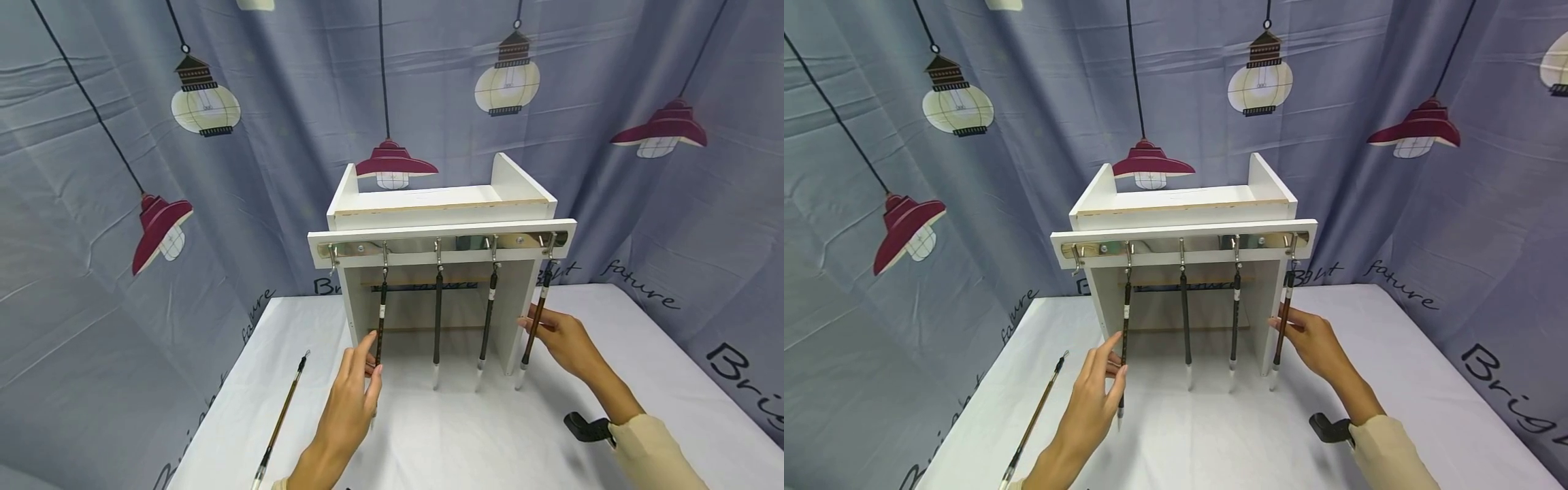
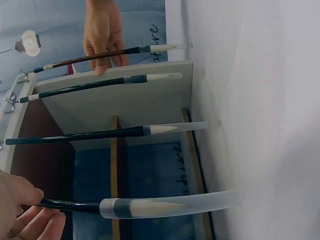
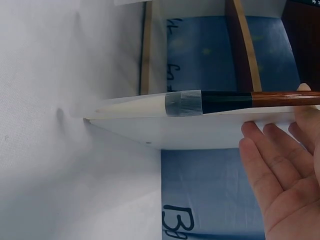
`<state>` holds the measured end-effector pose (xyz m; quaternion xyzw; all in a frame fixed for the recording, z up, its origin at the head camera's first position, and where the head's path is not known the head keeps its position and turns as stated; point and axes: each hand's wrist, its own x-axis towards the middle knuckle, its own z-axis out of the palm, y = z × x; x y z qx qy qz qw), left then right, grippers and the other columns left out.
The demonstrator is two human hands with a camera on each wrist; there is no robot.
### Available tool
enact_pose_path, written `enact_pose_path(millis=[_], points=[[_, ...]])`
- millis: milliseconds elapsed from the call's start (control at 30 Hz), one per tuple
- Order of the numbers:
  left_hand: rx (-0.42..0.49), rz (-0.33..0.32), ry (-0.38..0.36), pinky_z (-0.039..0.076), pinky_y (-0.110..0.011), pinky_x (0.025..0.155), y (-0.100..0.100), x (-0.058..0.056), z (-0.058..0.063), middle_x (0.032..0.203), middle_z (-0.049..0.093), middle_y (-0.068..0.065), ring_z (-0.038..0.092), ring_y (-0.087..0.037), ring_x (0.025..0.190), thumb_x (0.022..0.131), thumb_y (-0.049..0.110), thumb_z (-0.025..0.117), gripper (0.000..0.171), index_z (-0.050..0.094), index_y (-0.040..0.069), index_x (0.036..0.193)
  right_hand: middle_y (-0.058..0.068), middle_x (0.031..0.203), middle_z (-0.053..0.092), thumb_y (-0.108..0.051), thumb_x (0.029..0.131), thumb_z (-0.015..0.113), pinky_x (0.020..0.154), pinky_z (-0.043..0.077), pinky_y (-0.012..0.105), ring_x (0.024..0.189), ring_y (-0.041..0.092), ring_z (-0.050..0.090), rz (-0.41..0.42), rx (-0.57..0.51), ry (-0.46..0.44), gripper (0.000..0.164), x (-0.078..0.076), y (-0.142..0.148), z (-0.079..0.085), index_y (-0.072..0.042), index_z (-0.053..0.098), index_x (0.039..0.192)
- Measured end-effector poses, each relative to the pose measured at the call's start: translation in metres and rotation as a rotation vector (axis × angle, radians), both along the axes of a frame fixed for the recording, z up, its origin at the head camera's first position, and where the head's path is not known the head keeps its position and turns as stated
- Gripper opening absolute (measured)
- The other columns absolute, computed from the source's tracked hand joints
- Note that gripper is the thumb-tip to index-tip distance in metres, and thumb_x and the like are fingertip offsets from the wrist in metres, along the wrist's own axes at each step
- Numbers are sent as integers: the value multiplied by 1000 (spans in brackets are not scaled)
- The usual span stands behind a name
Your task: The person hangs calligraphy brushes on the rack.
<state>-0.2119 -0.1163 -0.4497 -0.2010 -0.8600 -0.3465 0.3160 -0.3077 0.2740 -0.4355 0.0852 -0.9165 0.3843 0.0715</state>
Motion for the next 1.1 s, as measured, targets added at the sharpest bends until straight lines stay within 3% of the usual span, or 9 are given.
enact_pose_path(millis=[400,833,1100], points=[[41,-30,-112,61,-28,77,9,-22,-3,111,65,-10,67,-18,94,101,1,68,51,49,-1,149,31,151,53,-47,107,60,100,53,67,129,54,59,-2,-5,-3,65,2,0,-1,8,60,143],[-15,54,-131,56,-26,65,12,-37,-8,104,67,-4,68,-16,88,101,7,71,47,54,4,145,31,151,53,-47,107,61,100,53,68,129,53,60,-1,-2,-9,64,1,-1,0,7,62,141],[-16,40,-136,57,-30,69,13,-42,-11,104,68,-3,68,-17,87,101,8,72,48,54,5,145,32,152,52,-47,107,60,100,53,68,128,54,60,-3,7,-4,65,3,-1,1,8,61,141]])
